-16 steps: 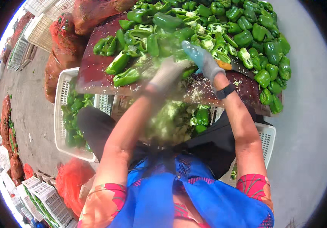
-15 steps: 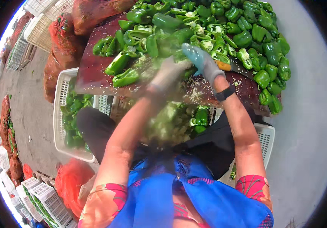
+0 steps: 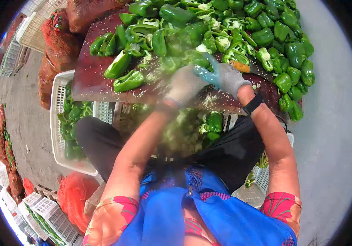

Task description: Cutting and cleaning green bell peppers at a processing station in an industrial facility.

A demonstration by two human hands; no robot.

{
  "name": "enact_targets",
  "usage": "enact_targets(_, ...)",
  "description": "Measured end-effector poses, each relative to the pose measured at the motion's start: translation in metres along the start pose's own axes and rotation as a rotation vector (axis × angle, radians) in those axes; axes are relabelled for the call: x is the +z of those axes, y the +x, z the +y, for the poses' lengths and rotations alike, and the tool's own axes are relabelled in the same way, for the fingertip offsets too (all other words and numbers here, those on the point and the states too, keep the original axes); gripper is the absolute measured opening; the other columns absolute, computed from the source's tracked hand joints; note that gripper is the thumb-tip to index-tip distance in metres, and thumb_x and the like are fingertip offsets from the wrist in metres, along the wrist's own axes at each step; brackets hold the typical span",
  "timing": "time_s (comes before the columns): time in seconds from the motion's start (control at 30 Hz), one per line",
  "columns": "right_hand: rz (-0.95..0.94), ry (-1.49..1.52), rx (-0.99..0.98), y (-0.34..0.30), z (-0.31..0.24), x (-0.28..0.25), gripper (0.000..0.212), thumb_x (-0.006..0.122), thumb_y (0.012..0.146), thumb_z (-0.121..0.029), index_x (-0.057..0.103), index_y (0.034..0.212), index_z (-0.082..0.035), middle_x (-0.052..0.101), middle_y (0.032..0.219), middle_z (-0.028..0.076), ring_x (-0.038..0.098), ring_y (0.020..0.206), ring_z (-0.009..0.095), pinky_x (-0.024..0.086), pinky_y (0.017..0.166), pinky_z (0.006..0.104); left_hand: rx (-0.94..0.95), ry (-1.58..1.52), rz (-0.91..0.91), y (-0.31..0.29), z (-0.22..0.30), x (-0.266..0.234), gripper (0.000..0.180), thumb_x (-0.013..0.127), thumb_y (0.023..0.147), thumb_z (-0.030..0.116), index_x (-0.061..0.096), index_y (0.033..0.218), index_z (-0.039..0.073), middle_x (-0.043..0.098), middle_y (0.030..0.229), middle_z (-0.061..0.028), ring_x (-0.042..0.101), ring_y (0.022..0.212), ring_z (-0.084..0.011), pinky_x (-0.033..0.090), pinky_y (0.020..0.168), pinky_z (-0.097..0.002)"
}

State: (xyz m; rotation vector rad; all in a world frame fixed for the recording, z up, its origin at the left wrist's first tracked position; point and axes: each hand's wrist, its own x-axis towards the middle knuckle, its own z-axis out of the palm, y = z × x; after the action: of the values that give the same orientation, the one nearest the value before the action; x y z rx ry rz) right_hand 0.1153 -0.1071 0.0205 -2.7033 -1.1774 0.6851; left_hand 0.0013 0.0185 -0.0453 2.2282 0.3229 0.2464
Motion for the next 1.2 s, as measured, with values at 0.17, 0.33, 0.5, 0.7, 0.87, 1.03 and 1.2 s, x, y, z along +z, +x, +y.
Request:
enact_targets(0.17, 0.073, 0.313, -0.066, 0.011, 0.016, 0.024, 0.08, 0.059, 0.096, -0.058, 0.031, 0.159, -0.017, 0.069, 0.115, 0.021, 0.068, 0.094, 0.022, 0.06, 0.064, 0.0348, -0.168, -0.275, 0.036, -0.008, 0.024, -0.013, 0.048, 0.077, 0.078, 0.042, 0.073, 0.112, 0.009, 0.074, 0.096, -0.0206, 0.072, 0.093, -0.0348, 0.055, 0.085, -0.043)
enact_targets(0.33, 0.135, 0.437, -0.192, 0.039, 0.033, 0.046, 0.075, 0.054, 0.095, -0.061, 0.044, 0.15, -0.01, 0.063, 0.126, 0.03, 0.06, 0.12, 0.044, 0.049, 0.098, 0.0454, -0.145, -0.158, 0.099, -0.012, 0.012, 0.0, 0.057, 0.078, 0.077, 0.041, 0.07, 0.119, 0.004, 0.073, 0.1, -0.0239, 0.072, 0.094, -0.0353, 0.054, 0.086, -0.042)
enact_targets(0.5, 0.243, 0.571, -0.047, 0.055, 0.034, 0.07, 0.049, 0.058, 0.09, -0.002, 0.058, 0.138, -0.007, 0.067, 0.129, 0.01, 0.067, 0.112, 0.02, 0.054, 0.093, 0.0288, -0.218, -0.472, 0.042, -0.011, 0.008, -0.001, 0.053, 0.074, 0.081, 0.036, 0.068, 0.12, 0.001, 0.074, 0.098, -0.0159, 0.07, 0.088, -0.0246, 0.054, 0.081, -0.0364)
enact_targets(0.7, 0.361, 0.017, -0.259, 0.063, 0.027, 0.066, 0.047, 0.056, 0.085, 0.005, 0.062, 0.131, -0.008, 0.069, 0.114, 0.016, 0.069, 0.102, 0.029, 0.056, 0.086, 0.0388, -0.171, -0.592, 0.028, -0.004, -0.031, 0.001, 0.048, 0.07, 0.085, 0.032, 0.068, 0.119, -0.003, 0.073, 0.095, -0.0144, 0.068, 0.086, -0.0241, 0.053, 0.082, -0.0365)
enact_targets(0.87, 0.431, 0.378, -0.2, 0.071, 0.068, 0.09, 0.054, 0.056, 0.099, -0.05, 0.066, 0.122, -0.003, 0.07, 0.108, 0.025, 0.066, 0.099, 0.042, 0.051, 0.088, 0.0435, 0.184, -0.045, -0.122, -0.005, -0.028, -0.023, 0.036, 0.072, 0.082, 0.012, 0.069, 0.118, 0.007, 0.07, 0.111, -0.0138, 0.068, 0.097, -0.0289, 0.055, 0.089, -0.0386)
enact_targets(1.03, 0.407, 0.277, -0.084, 0.071, 0.079, 0.098, 0.06, 0.049, 0.089, 0.011, 0.053, 0.144, -0.011, 0.065, 0.13, 0.014, 0.065, 0.113, 0.029, 0.053, 0.098, 0.0376, 0.206, -0.6, -0.204, -0.022, -0.016, -0.049, 0.035, 0.067, 0.09, 0.011, 0.064, 0.123, 0.001, 0.07, 0.114, -0.0134, 0.071, 0.094, -0.0267, 0.057, 0.085, -0.0365)
enact_targets(1.2, 0.539, -0.351, -0.146, 0.042, 0.066, 0.091, 0.046, 0.046, 0.098, 0.005, 0.053, 0.143, -0.001, 0.063, 0.133, 0.014, 0.062, 0.12, 0.028, 0.05, 0.104, 0.0345, 0.103, -0.362, -0.237, -0.026, -0.034, -0.053, 0.034, 0.06, 0.094, 0.007, 0.06, 0.127, 0.0, 0.07, 0.111, -0.0143, 0.069, 0.092, -0.0217, 0.057, 0.082, -0.0332)
